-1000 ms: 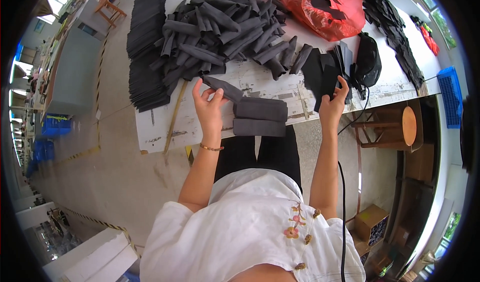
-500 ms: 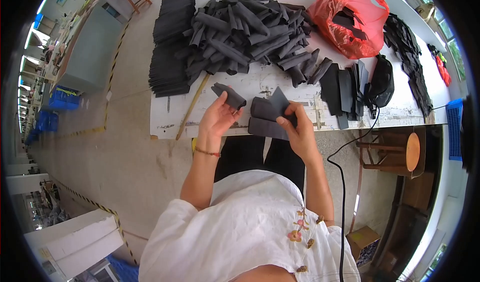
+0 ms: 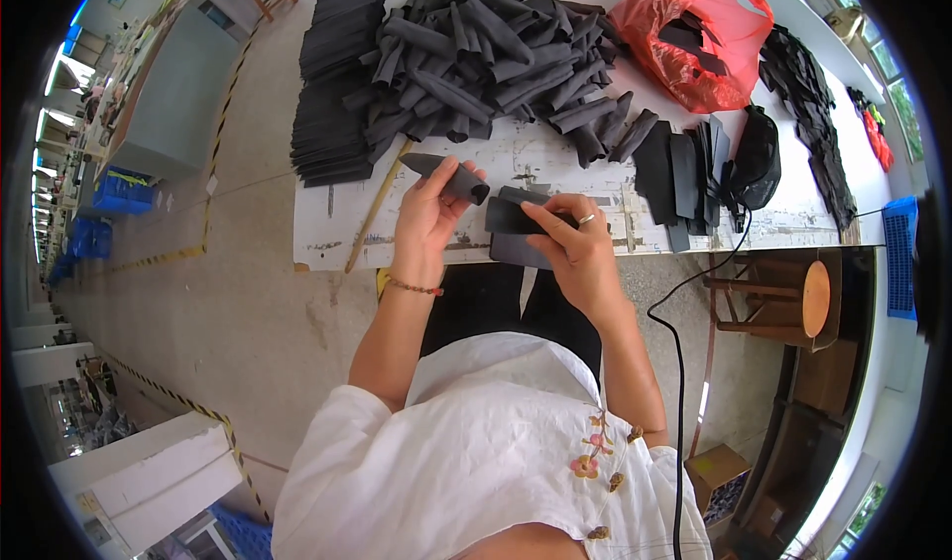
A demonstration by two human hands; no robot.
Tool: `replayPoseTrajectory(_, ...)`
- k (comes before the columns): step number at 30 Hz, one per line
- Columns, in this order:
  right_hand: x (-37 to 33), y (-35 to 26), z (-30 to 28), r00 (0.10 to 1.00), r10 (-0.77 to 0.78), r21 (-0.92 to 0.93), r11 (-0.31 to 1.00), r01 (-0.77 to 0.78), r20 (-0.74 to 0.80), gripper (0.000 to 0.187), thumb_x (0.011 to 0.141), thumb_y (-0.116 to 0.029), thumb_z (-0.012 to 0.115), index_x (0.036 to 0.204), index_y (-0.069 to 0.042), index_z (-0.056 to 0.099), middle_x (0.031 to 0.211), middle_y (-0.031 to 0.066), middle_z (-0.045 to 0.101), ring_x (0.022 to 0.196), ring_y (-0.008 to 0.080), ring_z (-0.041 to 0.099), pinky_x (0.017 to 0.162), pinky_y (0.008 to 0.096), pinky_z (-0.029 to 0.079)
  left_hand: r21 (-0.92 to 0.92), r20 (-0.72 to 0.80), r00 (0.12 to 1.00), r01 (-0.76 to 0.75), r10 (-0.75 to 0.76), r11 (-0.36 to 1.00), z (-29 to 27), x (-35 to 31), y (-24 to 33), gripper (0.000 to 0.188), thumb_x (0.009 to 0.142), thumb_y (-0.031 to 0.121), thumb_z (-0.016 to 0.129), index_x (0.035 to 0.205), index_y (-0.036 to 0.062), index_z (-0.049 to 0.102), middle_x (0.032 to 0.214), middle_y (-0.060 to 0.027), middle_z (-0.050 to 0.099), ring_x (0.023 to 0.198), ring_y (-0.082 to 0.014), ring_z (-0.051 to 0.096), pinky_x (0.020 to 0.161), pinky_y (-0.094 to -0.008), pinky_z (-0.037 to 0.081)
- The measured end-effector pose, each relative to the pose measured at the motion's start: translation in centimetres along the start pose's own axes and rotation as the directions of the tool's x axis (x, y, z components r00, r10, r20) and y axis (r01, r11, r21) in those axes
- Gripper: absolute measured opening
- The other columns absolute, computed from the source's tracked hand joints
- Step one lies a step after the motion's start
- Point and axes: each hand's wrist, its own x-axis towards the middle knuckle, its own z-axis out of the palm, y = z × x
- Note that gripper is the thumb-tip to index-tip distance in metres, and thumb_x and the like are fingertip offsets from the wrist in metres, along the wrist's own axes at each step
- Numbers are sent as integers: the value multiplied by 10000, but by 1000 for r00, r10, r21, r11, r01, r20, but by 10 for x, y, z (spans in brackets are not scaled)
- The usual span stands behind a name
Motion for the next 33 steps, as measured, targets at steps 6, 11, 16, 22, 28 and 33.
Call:
replayPoseTrajectory(6, 8, -3, 3, 987, -156, -215, 966, 142, -47, 333, 734, -56, 728, 1058, -129, 708, 979, 26, 568, 866, 233, 524, 763, 365, 410, 117, 4, 1000, -7, 7, 993, 12, -7, -3, 260, 846, 120, 724, 1018, -7, 576, 953, -152, 661, 875, -290, 680, 754, -374, 593)
replayPoseTrajectory(11, 10, 1, 3, 960, -258, -438, 880, 185, -112, 339, 698, -27, 686, 1019, -131, 707, 976, -2, 563, 849, 213, 533, 756, 361, 416, 185, 33, 999, -14, 7, 983, 10, -7, -4, 260, 859, 115, 704, 1058, 4, 578, 993, -158, 668, 889, -275, 683, 724, -385, 598)
replayPoseTrajectory(16, 10, 2, 6, 941, -307, -518, 833, 195, -139, 336, 681, -44, 706, 1002, -144, 707, 940, -8, 563, 850, 209, 545, 749, 359, 409, 180, 58, 998, -17, 7, 984, 16, -12, -3, 294, 865, 111, 693, 1107, 12, 557, 1021, -187, 664, 906, -267, 683, 712, -386, 605)
replayPoseTrajectory(22, 10, -2, 14, 935, -311, -523, 832, 183, -168, 354, 699, -50, 694, 1044, -129, 693, 984, 4, 561, 882, 219, 545, 773, 374, 418, 224, 63, 992, -123, 111, 967, 36, -31, -6, 398, 869, 96, 685, 1198, -12, 489, 1039, -185, 650, 928, -269, 679, 691, -385, 612)
replayPoseTrajectory(28, 7, -16, 26, 955, -205, -375, 920, 113, -213, 458, 716, -51, 750, 1157, -81, 631, 1066, 82, 552, 943, 277, 533, 796, 389, 425, 179, 182, 946, -301, 269, 937, 43, -43, -8, 434, 883, 119, 675, 1246, -3, 473, 1027, -183, 660, 994, -283, 660, 829, -394, 562)
replayPoseTrajectory(33, 3, -18, 45, 958, -157, -191, 975, 112, -240, 506, 727, -53, 747, 1196, -41, 559, 1130, 131, 534, 960, 308, 531, 825, 427, 420, -5, 432, 897, -106, 98, 994, 43, -36, -17, 306, 934, 198, 618, 1162, 10, 539, 971, -149, 677, 1079, -329, 622, 969, -428, 465)
